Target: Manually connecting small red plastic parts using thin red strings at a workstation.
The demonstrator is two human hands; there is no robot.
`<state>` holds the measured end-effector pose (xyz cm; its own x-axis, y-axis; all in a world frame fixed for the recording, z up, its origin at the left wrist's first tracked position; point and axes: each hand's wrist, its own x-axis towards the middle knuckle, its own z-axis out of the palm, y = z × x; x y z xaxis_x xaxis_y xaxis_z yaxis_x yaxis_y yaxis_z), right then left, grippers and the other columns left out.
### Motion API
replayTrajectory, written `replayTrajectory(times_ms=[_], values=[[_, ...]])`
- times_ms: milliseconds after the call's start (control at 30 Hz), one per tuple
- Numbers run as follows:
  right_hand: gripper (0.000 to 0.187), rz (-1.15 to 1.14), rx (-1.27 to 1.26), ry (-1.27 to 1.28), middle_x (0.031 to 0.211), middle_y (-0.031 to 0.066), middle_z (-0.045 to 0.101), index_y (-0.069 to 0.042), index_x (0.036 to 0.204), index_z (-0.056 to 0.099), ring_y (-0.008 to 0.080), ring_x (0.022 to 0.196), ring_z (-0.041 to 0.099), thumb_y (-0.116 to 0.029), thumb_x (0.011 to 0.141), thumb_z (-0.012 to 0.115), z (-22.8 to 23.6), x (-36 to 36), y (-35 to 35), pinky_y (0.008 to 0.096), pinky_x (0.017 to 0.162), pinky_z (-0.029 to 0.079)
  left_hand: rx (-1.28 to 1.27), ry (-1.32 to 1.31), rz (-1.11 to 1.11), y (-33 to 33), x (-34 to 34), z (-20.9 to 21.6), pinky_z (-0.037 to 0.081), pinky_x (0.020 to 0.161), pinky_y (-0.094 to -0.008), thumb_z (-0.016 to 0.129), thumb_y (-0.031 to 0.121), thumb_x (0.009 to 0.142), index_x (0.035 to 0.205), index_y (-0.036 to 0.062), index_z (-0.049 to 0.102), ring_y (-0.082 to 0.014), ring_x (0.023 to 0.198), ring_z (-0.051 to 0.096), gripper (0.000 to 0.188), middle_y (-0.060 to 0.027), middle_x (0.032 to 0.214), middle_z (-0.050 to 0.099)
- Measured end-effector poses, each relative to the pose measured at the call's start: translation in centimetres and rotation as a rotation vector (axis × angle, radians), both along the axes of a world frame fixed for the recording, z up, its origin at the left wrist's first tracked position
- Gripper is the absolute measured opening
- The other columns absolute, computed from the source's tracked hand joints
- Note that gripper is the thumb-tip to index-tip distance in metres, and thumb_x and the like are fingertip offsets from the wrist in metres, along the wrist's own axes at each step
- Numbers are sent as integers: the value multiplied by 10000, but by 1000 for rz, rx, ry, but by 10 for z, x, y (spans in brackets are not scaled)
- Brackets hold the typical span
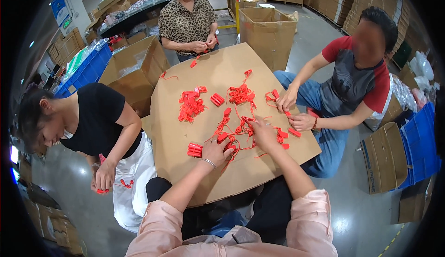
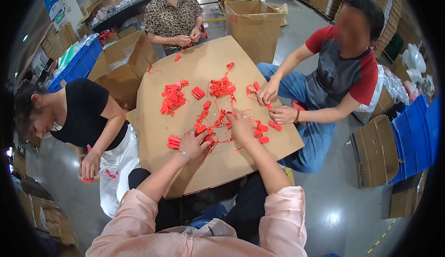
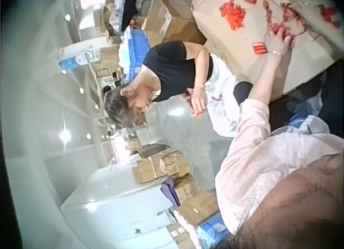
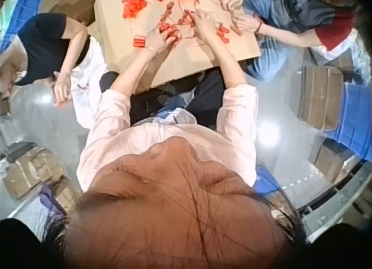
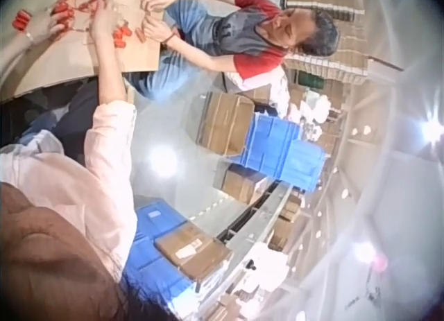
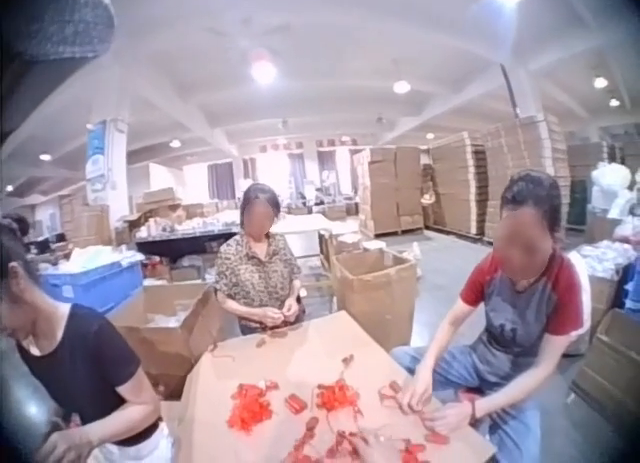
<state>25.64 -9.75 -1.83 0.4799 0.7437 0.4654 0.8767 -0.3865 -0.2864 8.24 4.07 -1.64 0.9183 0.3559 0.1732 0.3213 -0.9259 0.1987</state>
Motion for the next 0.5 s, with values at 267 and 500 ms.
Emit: replayTrajectory(times_ms=[267,500], values=[[227,388,-80,510,1043,82,557,-81,895,620,281,1045,472,-37,704,507,-26,-36,21,401,862,387,-72,-11,163,27,6,-2,434,764,-421,556,169,746,1031,75,508,-325,863,530,304,-187,1027,507],[149,-141,-31,138,987,93,562,-51,831,611,281,942,507,-46,695,548,-24,7,-14,367,820,406,25,93,215,47,15,0,377,894,-428,556,182,752,1192,67,415,-356,1134,383,476,-181,1280,348]])
